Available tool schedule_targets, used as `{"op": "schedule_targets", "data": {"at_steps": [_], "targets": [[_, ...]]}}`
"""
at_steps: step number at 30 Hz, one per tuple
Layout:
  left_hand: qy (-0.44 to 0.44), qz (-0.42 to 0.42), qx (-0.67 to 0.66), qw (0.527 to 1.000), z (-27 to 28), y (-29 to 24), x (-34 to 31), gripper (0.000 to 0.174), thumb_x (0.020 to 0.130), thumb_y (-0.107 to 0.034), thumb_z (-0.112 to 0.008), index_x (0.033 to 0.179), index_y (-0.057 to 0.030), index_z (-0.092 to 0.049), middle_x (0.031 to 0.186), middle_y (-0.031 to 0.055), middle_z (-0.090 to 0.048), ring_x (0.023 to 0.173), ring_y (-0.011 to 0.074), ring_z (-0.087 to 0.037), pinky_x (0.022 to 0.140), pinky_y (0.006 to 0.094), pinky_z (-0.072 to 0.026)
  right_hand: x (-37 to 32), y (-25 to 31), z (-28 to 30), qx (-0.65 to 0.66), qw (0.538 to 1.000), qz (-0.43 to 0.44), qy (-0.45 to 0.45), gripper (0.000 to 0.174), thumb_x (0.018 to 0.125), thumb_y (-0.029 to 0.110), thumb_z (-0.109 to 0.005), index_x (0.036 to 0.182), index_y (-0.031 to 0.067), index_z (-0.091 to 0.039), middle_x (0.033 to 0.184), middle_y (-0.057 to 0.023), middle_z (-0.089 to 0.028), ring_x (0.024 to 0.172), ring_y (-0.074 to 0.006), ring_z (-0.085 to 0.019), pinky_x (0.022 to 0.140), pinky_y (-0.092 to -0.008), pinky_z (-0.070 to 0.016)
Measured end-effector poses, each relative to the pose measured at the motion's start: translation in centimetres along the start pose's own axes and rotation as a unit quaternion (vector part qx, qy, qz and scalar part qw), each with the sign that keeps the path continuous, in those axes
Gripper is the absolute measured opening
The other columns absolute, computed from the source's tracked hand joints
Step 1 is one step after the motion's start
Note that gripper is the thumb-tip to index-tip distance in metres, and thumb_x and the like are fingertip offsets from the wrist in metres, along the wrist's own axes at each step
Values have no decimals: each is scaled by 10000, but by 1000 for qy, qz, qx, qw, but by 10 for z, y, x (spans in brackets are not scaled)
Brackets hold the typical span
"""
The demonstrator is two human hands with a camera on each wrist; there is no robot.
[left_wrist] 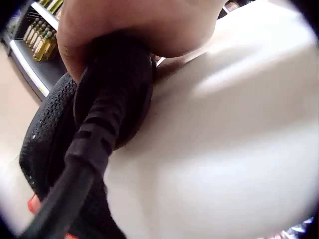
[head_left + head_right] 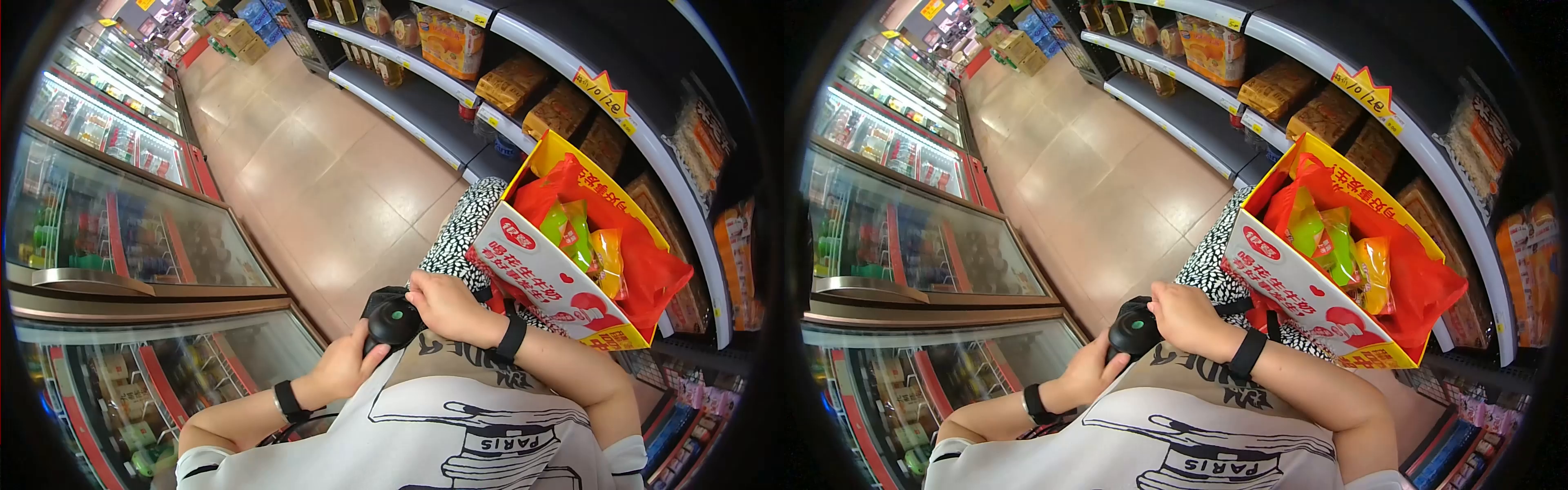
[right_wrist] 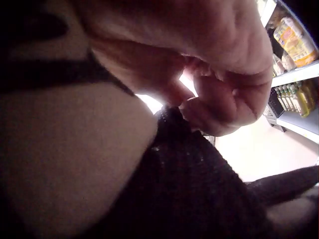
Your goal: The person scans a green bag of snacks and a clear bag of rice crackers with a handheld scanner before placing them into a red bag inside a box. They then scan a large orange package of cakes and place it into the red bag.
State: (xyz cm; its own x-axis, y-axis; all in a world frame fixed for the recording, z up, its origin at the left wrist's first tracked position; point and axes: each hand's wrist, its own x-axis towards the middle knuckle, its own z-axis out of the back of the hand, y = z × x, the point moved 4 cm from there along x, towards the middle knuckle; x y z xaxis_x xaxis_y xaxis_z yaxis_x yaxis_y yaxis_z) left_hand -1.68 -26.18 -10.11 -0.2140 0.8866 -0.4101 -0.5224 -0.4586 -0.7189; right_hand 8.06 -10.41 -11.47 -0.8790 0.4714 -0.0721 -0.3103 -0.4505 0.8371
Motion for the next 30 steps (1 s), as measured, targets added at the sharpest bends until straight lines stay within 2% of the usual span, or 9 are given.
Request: {"op": "schedule_targets", "data": {"at_steps": [2,5,8,12,14,21,23,28,30], "targets": [[-21,-14,43,999,-2,-4,5,409,854,-326,-542,1021,12,-383,759,275,-581,714,462,-558,624,495,-443,-1,2,1,15,1000,-5,-4,154,840,154,-534,829,1,-519,713,-179,-585,688,-351,-585,617,-422,-444],[-19,57,108,992,-4,-7,6,455,833,-360,-569,1028,10,-390,779,263,-579,725,429,-572,627,478,-456,-1,2,4,31,999,-1,-12,149,836,149,-534,821,2,-519,707,-177,-582,680,-348,-582,608,-418,-442],[-76,3,215,974,0,-4,9,488,811,-385,-588,1037,2,-396,816,232,-575,740,388,-581,629,460,-466,-3,5,2,35,999,13,-13,140,830,146,-538,819,7,-520,701,-176,-577,670,-348,-577,600,-416,-439],[-65,16,207,976,-1,1,9,504,803,-385,-594,1055,6,-399,854,205,-568,758,366,-579,631,441,-469,-4,10,4,24,999,25,0,131,824,145,-543,803,19,-516,698,-162,-577,660,-342,-574,590,-415,-435],[-86,-50,186,978,2,5,13,510,803,-385,-594,1056,13,-398,854,212,-572,770,377,-579,642,434,-470,-3,10,5,13,999,26,14,133,823,147,-545,796,20,-514,698,-157,-578,660,-338,-575,588,-414,-434],[-59,-21,126,990,6,22,13,528,787,-391,-610,1068,0,-395,883,217,-578,792,386,-580,675,422,-466,-3,0,4,-15,996,19,87,197,827,216,-568,780,30,-525,668,-140,-577,648,-313,-584,586,-402,-438],[-56,9,27,998,7,33,12,530,776,-399,-619,1067,-18,-393,873,208,-573,777,380,-575,675,412,-457,-5,-2,7,-13,995,11,94,210,827,231,-574,779,32,-529,665,-138,-579,645,-308,-585,587,-399,-440],[32,-28,-93,995,15,44,12,543,793,-394,-594,1143,-30,-395,869,91,-511,742,189,-511,628,311,-436,-13,-6,25,-16,992,-31,121,203,830,236,-574,806,36,-548,695,-129,-590,653,-305,-587,599,-397,-444],[34,-26,-147,988,22,50,15,506,798,-381,-583,1126,-32,-421,868,77,-507,756,174,-505,634,301,-432,-23,0,46,-48,992,-25,111,208,831,243,-572,811,37,-551,718,-128,-593,661,-304,-589,600,-397,-446]]}}
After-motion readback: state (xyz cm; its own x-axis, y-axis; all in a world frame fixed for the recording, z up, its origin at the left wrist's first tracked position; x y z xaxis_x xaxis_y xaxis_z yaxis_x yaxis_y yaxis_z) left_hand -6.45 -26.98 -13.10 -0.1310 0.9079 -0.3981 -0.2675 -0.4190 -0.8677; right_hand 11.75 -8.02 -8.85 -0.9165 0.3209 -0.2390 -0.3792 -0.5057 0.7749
